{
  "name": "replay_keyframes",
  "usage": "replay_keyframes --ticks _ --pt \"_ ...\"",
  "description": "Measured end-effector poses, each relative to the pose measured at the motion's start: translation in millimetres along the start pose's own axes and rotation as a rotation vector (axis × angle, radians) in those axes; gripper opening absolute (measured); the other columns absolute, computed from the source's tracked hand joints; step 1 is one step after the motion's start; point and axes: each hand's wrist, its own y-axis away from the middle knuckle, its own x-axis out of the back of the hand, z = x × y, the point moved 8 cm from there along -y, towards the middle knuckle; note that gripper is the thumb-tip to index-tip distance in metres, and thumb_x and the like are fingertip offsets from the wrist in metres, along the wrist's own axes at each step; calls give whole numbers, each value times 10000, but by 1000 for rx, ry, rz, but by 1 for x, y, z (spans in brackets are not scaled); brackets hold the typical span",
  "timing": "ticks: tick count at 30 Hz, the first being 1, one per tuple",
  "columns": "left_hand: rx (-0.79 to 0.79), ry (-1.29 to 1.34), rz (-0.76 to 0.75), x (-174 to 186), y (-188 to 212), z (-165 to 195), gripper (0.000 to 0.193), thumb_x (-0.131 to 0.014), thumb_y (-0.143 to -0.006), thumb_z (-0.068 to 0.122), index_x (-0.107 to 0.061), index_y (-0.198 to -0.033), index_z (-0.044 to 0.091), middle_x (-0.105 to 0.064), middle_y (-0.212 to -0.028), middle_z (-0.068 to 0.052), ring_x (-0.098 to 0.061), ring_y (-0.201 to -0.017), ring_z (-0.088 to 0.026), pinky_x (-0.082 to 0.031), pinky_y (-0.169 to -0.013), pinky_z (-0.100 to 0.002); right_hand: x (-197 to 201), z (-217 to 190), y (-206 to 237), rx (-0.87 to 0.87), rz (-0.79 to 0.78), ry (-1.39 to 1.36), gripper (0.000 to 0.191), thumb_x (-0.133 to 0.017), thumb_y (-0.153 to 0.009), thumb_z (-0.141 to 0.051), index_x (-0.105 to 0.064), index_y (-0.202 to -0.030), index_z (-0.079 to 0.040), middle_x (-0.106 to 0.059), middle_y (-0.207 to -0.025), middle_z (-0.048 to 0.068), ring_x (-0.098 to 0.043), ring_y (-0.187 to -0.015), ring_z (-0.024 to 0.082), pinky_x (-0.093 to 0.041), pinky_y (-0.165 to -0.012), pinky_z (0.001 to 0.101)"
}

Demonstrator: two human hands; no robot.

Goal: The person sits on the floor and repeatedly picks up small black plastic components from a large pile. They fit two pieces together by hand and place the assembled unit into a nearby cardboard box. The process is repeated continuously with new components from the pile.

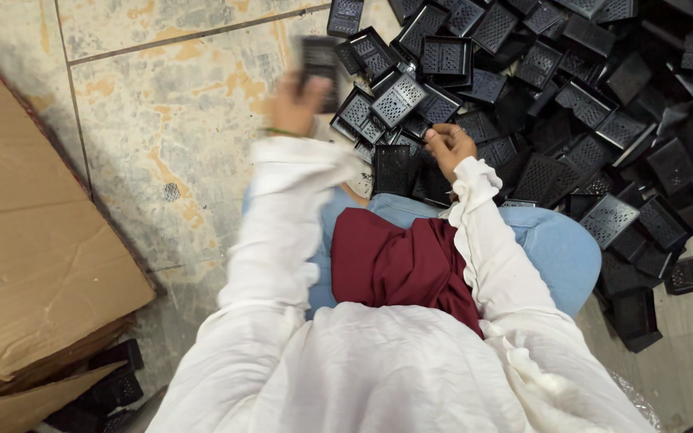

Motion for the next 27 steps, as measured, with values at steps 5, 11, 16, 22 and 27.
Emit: replay_keyframes --ticks 5,11,16,22,27 --pt "54 -736 182 205 67 -11 511 -750 -979 461 -728 -1154 -18 -747 -990 -234 -733 -892 -374 -559 -790 -446 -21 -13 -3 154 -26 278 360 -735 -952 -211 -662 -1210 30 -760 -1064 167 -747 -971 222 -600 -839 322" --pt "512 -791 177 269 175 -100 512 -756 -926 384 -685 -1172 -59 -720 -1038 -257 -694 -974 -384 -533 -872 -453 -97 -74 -52 389 -90 678 336 -779 -934 -205 -691 -1174 13 -729 -1083 202 -734 -962 348 -578 -869 416" --pt "74 -1049 458 259 155 -42 716 -854 -807 276 -566 -1326 -123 -565 -1280 -355 -519 -1181 -498 -422 -978 -548 -186 -114 -103 517 -38 865 580 -808 -851 -245 -590 -1363 -79 -542 -1357 224 -573 -1196 443 -478 -1001 508" --pt "-6 -483 298 153 121 29 504 -772 -920 156 -573 -1374 68 -583 -1390 -138 -580 -1272 -262 -482 -1016 -364 -225 -105 -147 463 -42 1345 644 -727 -800 -200 -524 -1403 -293 -323 -1566 246 -465 -1309 491 -386 -1022 650" --pt "-95 -49 51 56 115 33 389 -722 -988 96 -610 -1359 61 -572 -1433 -86 -585 -1306 -198 -502 -1075 -323 -182 -79 -140 244 -245 1239 594 -619 -922 -56 -499 -1502 -101 -554 -1452 209 -632 -1252 388 -530 -1013 474"
